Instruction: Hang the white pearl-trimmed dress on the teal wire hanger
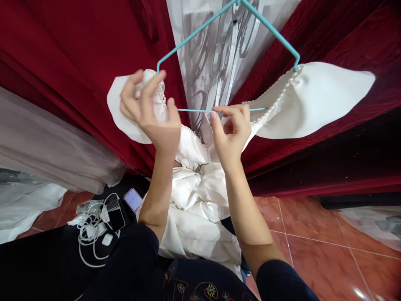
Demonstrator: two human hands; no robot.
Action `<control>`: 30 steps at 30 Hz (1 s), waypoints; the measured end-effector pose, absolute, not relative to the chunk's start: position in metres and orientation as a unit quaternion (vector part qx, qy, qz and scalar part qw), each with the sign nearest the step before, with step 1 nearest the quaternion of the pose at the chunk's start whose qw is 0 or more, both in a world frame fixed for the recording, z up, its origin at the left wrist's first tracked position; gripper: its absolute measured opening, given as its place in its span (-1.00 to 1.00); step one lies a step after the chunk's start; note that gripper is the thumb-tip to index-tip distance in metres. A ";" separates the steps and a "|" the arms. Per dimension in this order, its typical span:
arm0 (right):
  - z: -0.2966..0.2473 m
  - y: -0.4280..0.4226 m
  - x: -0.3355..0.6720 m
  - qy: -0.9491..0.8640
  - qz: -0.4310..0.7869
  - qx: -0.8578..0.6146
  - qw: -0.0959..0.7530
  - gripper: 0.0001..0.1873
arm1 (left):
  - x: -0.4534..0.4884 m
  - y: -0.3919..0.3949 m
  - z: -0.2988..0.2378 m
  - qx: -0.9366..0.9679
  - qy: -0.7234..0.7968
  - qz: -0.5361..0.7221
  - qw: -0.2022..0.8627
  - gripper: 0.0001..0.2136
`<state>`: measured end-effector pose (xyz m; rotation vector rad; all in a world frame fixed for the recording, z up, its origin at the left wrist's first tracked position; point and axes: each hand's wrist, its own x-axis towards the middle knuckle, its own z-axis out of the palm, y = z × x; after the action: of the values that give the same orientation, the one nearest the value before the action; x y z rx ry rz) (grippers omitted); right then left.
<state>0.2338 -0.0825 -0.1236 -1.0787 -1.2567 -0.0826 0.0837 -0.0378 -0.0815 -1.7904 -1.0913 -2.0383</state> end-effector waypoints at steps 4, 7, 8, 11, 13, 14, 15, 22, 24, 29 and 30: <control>-0.122 -0.082 0.239 -0.558 -0.029 -0.476 0.679 -0.81 | 0.051 0.002 -0.079 -0.629 -0.366 -0.683 0.061 -0.77; -0.119 -0.079 0.247 -0.557 -0.002 -0.482 0.676 -0.78 | 0.020 0.034 -0.077 -0.637 -0.360 -0.681 0.037 -0.92; -0.119 -0.079 0.249 -0.558 0.007 -0.489 0.671 -0.76 | 0.007 0.044 -0.077 -0.629 -0.362 -0.686 0.039 -0.86; -0.118 -0.078 0.254 -0.558 0.015 -0.506 0.658 -0.70 | -0.030 0.062 -0.083 -0.573 -0.380 -0.724 0.054 -0.57; -0.118 -0.079 0.254 -0.558 0.013 -0.509 0.655 -0.68 | -0.044 0.060 -0.094 -0.547 -0.407 -0.730 0.046 -0.47; -0.118 -0.080 0.254 -0.559 0.012 -0.509 0.654 -0.67 | -0.045 0.055 -0.102 -0.540 -0.419 -0.729 0.042 -0.45; -0.117 -0.081 0.253 -0.560 0.012 -0.510 0.653 -0.67 | -0.042 0.046 -0.110 -0.540 -0.425 -0.726 0.040 -0.45; -0.118 -0.078 0.243 -0.550 0.010 -0.503 0.666 -0.70 | 0.049 -0.035 -0.139 -0.598 -0.356 -0.717 0.049 -0.92; -0.119 -0.077 0.241 -0.549 0.004 -0.495 0.674 -0.69 | 0.069 -0.044 -0.134 -0.610 -0.350 -0.708 0.060 -0.88; -0.114 -0.082 0.245 -0.577 0.007 -0.504 0.642 -0.68 | 0.086 -0.041 -0.113 -0.696 -0.394 -0.600 0.031 -0.72; -0.113 -0.084 0.247 -0.588 0.014 -0.508 0.630 -0.69 | 0.086 -0.039 -0.110 -0.713 -0.388 -0.583 0.027 -0.69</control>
<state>0.2474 -0.0839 -0.1125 -1.1624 -1.3454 0.0313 0.0856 -0.0390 -0.1096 -2.2024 -1.1995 -1.8006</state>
